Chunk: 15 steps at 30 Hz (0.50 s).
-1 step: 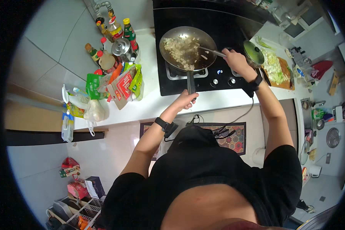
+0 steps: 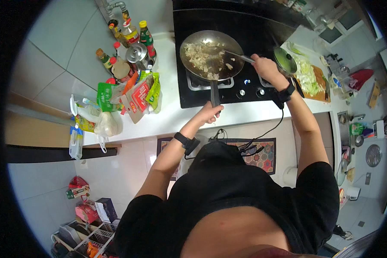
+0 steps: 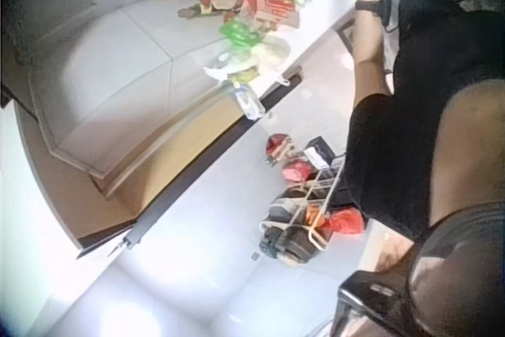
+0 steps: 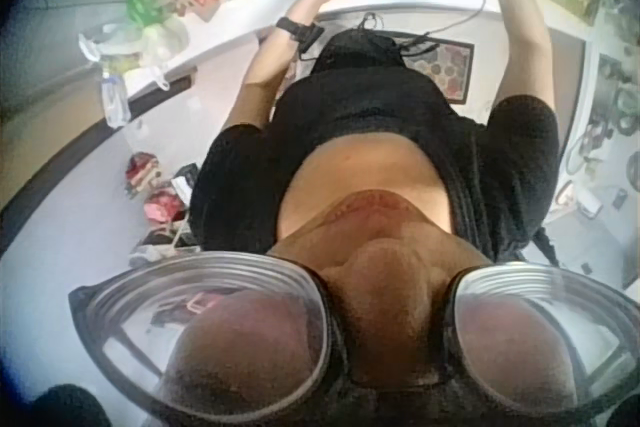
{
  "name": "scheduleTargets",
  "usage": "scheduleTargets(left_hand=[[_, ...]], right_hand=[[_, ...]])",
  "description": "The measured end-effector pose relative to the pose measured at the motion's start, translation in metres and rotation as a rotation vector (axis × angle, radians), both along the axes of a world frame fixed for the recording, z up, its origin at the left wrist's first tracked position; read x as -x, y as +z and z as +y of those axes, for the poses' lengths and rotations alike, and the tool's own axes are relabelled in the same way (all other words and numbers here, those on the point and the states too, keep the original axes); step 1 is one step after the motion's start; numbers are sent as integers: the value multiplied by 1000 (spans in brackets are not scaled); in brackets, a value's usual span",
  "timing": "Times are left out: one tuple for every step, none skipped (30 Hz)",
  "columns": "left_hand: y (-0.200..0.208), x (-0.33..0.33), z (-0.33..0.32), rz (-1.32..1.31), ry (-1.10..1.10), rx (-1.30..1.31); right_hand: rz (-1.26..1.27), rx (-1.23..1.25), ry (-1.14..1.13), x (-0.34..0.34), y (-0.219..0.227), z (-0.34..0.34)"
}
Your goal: The person is stir-frying ingredients including cabbage in a pan on a stove.
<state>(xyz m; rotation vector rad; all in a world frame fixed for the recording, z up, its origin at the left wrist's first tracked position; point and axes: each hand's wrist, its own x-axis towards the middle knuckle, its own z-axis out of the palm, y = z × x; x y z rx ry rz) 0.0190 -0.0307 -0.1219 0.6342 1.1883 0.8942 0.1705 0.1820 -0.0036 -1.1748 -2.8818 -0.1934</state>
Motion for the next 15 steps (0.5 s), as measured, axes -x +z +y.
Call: scheduleTargets(left_hand=[[2, 2, -2, 37, -15, -5], [6, 2, -5, 78, 2, 1], [3, 4, -7, 90, 6, -5], [2, 4, -7, 104, -2, -10], [1, 4, -5, 100, 1, -12], [1, 4, -5, 86, -4, -16], [2, 4, -3, 76, -9, -21], [1, 3, 0, 76, -12, -21], [0, 4, 0, 97, -26, -12], [-1, 6, -1, 121, -43, -5], [0, 7, -2, 126, -40, 0], [1, 7, -4, 135, -31, -6], [2, 7, -5, 143, -21, -14], [2, 7, -4, 141, -24, -16], [1, 8, -2, 160, -41, -5]], right_hand=[[64, 42, -34, 3, 3, 9], [127, 85, -68, 2, 8, 19], [178, 108, -53, 4, 10, 33], [162, 134, -103, 7, 11, 46], [142, 154, -163, 16, 7, 59], [123, 177, -225, 24, -3, 69], [176, 196, -184, 31, -13, 69], [230, 213, -146, 38, -22, 70], [294, 249, -69, 49, -25, 58], [329, 230, 7, 55, -26, 45], [330, 196, 126, 54, -25, 32], [326, 162, 245, 50, -16, 13], [244, 145, 308, 43, -9, -2], [160, 122, 362, 34, 1, -16], [60, 82, 368, 22, 17, -30]])
